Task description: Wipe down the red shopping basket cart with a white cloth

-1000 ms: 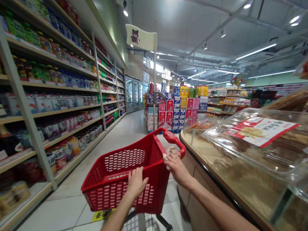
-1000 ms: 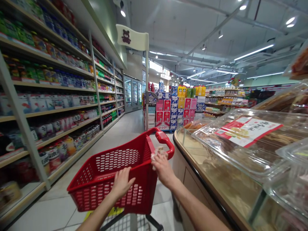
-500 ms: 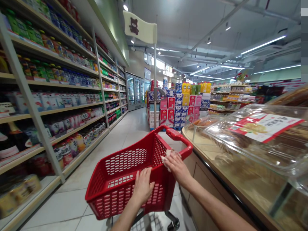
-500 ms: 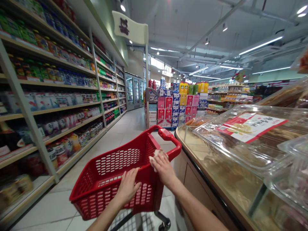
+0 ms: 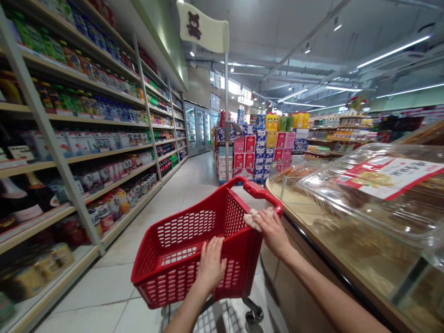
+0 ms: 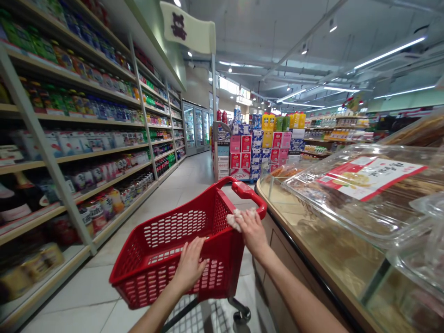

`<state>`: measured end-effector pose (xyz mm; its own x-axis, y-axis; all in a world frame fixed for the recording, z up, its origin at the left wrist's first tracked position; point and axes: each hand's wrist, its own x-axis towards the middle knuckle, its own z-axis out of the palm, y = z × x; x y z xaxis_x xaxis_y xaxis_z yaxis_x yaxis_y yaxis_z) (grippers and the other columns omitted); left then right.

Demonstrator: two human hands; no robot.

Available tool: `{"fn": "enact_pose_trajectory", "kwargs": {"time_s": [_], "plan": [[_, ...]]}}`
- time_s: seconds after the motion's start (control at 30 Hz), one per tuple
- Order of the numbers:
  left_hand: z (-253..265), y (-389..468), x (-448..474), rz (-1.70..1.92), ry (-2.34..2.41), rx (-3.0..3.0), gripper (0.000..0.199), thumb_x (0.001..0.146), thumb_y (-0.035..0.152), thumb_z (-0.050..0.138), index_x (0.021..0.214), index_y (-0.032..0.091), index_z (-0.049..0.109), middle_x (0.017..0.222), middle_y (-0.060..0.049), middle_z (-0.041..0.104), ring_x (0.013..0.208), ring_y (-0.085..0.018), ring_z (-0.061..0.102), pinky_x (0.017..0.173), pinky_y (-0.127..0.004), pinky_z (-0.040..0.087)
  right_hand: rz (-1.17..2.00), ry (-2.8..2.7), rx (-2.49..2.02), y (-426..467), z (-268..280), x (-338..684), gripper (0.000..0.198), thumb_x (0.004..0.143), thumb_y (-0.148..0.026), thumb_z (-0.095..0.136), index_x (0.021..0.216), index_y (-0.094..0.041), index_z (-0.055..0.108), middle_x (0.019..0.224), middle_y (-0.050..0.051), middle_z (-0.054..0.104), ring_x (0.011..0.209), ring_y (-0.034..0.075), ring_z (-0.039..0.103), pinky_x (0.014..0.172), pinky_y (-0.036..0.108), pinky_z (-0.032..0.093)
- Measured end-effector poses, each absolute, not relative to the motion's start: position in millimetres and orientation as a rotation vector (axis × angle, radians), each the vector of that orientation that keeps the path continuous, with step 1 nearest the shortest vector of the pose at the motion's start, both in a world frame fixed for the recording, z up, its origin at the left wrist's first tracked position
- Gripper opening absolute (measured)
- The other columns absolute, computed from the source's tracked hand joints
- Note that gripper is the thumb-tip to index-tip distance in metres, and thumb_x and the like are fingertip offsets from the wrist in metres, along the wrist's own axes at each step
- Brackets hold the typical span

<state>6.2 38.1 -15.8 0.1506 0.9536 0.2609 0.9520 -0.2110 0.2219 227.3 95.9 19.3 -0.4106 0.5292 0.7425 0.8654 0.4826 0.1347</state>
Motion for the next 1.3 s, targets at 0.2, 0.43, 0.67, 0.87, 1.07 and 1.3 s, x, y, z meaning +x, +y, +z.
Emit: {"fn": "enact_pose_trajectory", "kwargs": {"time_s": [0.2,0.43,0.67,0.87,1.07,1.3], "plan": [[-13.9,36.0,8.4,0.484,1.993,2.430,0.062,0.069,0.016,0.039,0.130,0.010,0.027,0.138,-0.008,0.032,0.129,-0.020,0.021,0.107,-0.044,0.016,-0.709,-2.075,-1.061,88.1,15.8,212.4,0.033,0.080,-0.008,0.039,0.103,-0.020,0.059,0.119,0.010,0.054,0.114,0.024,0.044,0.093,0.043,0.033],[-16.7,35.8,4.8,0.505,1.981,2.446,0.063,0.069,0.018,0.039,0.131,0.012,0.027,0.138,-0.006,0.032,0.129,-0.019,0.022,0.107,-0.042,0.015,-0.520,-1.731,-1.046,93.2,54.2,252.6,0.029,0.080,-0.011,0.042,0.099,-0.020,0.062,0.102,0.010,0.061,0.096,0.020,0.055,0.083,0.037,0.045],[-11.3,33.1,11.1,0.468,1.988,2.419,0.067,0.065,0.017,0.040,0.131,0.011,0.026,0.138,-0.008,0.032,0.129,-0.020,0.022,0.107,-0.043,0.014,-0.396,-1.735,-1.006,68.1,-27.5,245.1,0.040,0.081,-0.006,0.036,0.107,-0.024,0.059,0.122,0.006,0.052,0.121,0.020,0.037,0.095,0.041,0.040],[-9.3,33.2,11.8,0.438,1.984,2.427,0.067,0.065,0.015,0.040,0.130,0.011,0.027,0.138,-0.008,0.032,0.128,-0.019,0.023,0.107,-0.042,0.015,-0.174,-1.827,-1.107,36.5,-58.5,248.2,0.048,0.074,-0.002,0.035,0.110,-0.026,0.057,0.120,0.003,0.054,0.109,0.017,0.050,0.089,0.032,0.046],[-6.9,32.9,12.8,0.422,2.001,2.407,0.065,0.067,0.018,0.039,0.131,0.010,0.026,0.138,-0.008,0.032,0.128,-0.020,0.023,0.107,-0.042,0.014,-0.328,-1.634,-1.060,65.4,-6.6,250.2,0.046,0.078,-0.002,0.034,0.114,-0.021,0.055,0.127,0.005,0.047,0.122,0.020,0.034,0.101,0.042,0.031],[-8.7,31.5,13.4,0.461,1.985,2.408,0.065,0.067,0.017,0.039,0.131,0.011,0.026,0.138,-0.008,0.031,0.128,-0.019,0.023,0.107,-0.041,0.014,-0.241,-1.962,-1.076,35.0,-79.2,246.3,0.047,0.079,-0.004,0.036,0.116,-0.026,0.053,0.119,0.003,0.055,0.112,0.017,0.047,0.088,0.034,0.047]]}}
